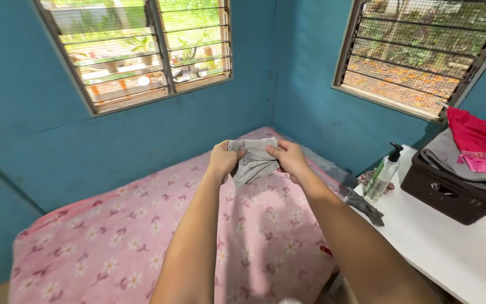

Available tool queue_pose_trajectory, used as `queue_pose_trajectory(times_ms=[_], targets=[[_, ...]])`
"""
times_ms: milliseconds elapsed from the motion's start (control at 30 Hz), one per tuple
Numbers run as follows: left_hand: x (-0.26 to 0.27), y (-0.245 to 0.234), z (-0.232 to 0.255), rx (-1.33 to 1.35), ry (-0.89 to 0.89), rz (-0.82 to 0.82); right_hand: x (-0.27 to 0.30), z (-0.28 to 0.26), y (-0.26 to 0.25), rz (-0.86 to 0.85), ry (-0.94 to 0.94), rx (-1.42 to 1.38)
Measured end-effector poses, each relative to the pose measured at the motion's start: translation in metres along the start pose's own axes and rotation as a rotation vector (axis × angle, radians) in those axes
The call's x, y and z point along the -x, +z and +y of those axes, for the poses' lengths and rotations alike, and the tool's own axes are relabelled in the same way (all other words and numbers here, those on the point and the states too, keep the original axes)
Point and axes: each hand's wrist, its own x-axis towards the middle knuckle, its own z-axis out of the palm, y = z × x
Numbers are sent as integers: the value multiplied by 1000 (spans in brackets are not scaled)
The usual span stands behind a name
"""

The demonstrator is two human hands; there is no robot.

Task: The person wipes a metal window screen with a cloth, then hangs a pink curtain on a rod above the window and ties it in the center. The person continues wiping the screen and the window frame.

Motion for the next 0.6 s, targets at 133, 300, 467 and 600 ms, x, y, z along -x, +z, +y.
queue_pose_trajectory(times_ms=[133,300,467,600], targets=[[-59,4,-4,18,-5,-40,-60,8,-3,27,-56,-65],[-140,30,-12,21,24,-78,-130,22,-16,135,-168,-67],[-246,75,-5,63,110,-132,-220,6,-44,358,-178,-97],[-345,125,24,177,138,-179,-296,-26,-74,671,-414,237]])
